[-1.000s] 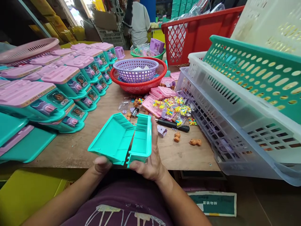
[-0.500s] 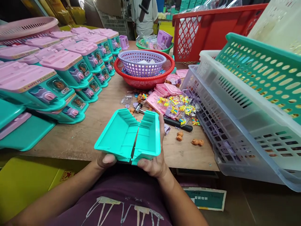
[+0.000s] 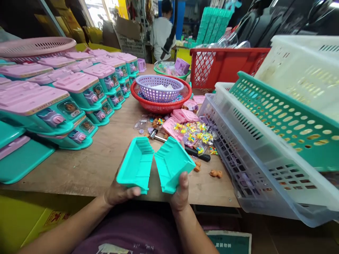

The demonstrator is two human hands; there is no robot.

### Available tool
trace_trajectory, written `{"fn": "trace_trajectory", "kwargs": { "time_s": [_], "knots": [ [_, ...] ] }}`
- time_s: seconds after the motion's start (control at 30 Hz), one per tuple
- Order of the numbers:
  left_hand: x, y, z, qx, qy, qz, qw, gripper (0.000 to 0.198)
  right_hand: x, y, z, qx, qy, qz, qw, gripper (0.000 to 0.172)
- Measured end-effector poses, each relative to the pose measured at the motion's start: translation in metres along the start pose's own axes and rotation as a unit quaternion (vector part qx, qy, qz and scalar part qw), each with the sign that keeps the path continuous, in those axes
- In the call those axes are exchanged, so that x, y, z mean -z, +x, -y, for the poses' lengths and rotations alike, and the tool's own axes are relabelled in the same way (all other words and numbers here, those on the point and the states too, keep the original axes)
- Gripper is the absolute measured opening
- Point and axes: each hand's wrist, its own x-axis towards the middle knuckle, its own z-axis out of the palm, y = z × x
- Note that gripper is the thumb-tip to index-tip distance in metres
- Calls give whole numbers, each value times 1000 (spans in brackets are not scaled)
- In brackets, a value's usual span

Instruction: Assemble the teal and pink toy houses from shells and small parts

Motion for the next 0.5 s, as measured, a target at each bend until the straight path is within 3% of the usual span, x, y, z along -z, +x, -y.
{"fn": "trace_trajectory", "kwargs": {
  "time_s": [0.1, 0.17, 0.27, 0.33, 0.43, 0.5],
  "knots": [
    [2, 11, -9, -28, 179, 2, 984, 122, 5, 16, 28, 74, -161, 99, 979, 102],
    [6, 22, -10, -31, 268, -9, 963, 118, 15, 36, 48, 149, -337, 135, 920, 109],
    [14, 46, -11, -75, 356, -20, 931, 117, 28, 79, 73, 218, -542, 113, 803, 104],
    [17, 66, -16, -127, 379, -20, 916, 117, 32, 110, 84, 206, -629, 90, 744, 99],
    [12, 100, -27, -192, 381, -23, 904, 115, 29, 151, 92, 166, -715, 48, 678, 89],
    [6, 124, -32, -221, 382, -26, 897, 114, 21, 172, 93, 153, -738, 35, 656, 81]
  ]
}}
